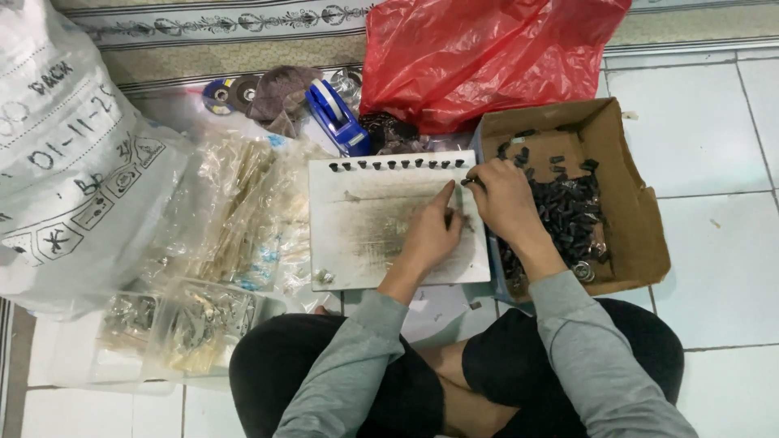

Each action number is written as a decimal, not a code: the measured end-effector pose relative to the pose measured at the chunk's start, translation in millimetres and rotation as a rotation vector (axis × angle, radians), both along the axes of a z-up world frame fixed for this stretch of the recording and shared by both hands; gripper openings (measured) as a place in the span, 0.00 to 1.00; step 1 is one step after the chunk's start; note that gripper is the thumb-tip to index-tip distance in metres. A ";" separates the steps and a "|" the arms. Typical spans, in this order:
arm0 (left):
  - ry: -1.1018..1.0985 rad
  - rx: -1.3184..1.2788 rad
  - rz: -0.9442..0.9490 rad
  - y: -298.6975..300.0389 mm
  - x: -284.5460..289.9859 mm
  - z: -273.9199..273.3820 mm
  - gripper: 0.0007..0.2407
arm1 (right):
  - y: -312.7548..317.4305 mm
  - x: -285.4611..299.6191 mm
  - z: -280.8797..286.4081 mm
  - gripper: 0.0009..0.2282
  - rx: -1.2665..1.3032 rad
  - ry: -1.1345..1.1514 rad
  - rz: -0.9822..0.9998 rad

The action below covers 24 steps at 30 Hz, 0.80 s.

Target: Assembling small black components into a white grid template board while sitting on the floor.

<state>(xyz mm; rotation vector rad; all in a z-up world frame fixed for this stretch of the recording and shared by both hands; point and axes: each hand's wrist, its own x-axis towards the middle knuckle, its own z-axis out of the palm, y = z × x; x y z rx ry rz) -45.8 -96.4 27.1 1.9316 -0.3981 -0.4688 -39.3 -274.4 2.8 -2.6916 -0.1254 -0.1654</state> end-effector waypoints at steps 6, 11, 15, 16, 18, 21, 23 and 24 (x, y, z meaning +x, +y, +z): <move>0.015 -0.024 0.000 -11.9 16.3 -39.3 0.25 | -0.6 6.5 -18.8 0.04 -0.111 -0.025 -0.006; 0.026 0.007 -0.011 -14.6 21.2 -40.4 0.25 | -2.1 7.8 -30.1 0.05 -0.093 -0.049 -0.013; 0.036 -0.001 -0.010 -14.1 22.0 -35.7 0.25 | -3.1 7.7 -30.2 0.07 -0.060 -0.058 -0.014; 0.039 0.000 -0.013 -13.8 20.4 -33.8 0.25 | -2.9 5.9 -29.1 0.07 -0.059 -0.055 -0.017; 0.051 -0.016 -0.010 -12.7 19.9 -28.5 0.25 | -1.9 5.7 -25.6 0.07 -0.030 -0.064 -0.018; 0.019 -0.012 -0.017 -13.3 22.2 -37.9 0.26 | -1.8 4.9 -21.6 0.08 0.045 -0.056 -0.020; 0.014 -0.010 -0.016 -12.7 19.4 -32.3 0.26 | -0.4 3.5 -17.6 0.08 0.064 -0.051 -0.026; 0.012 -0.010 -0.013 -13.1 17.7 -29.3 0.25 | -0.3 2.2 -15.5 0.08 0.082 -0.045 -0.030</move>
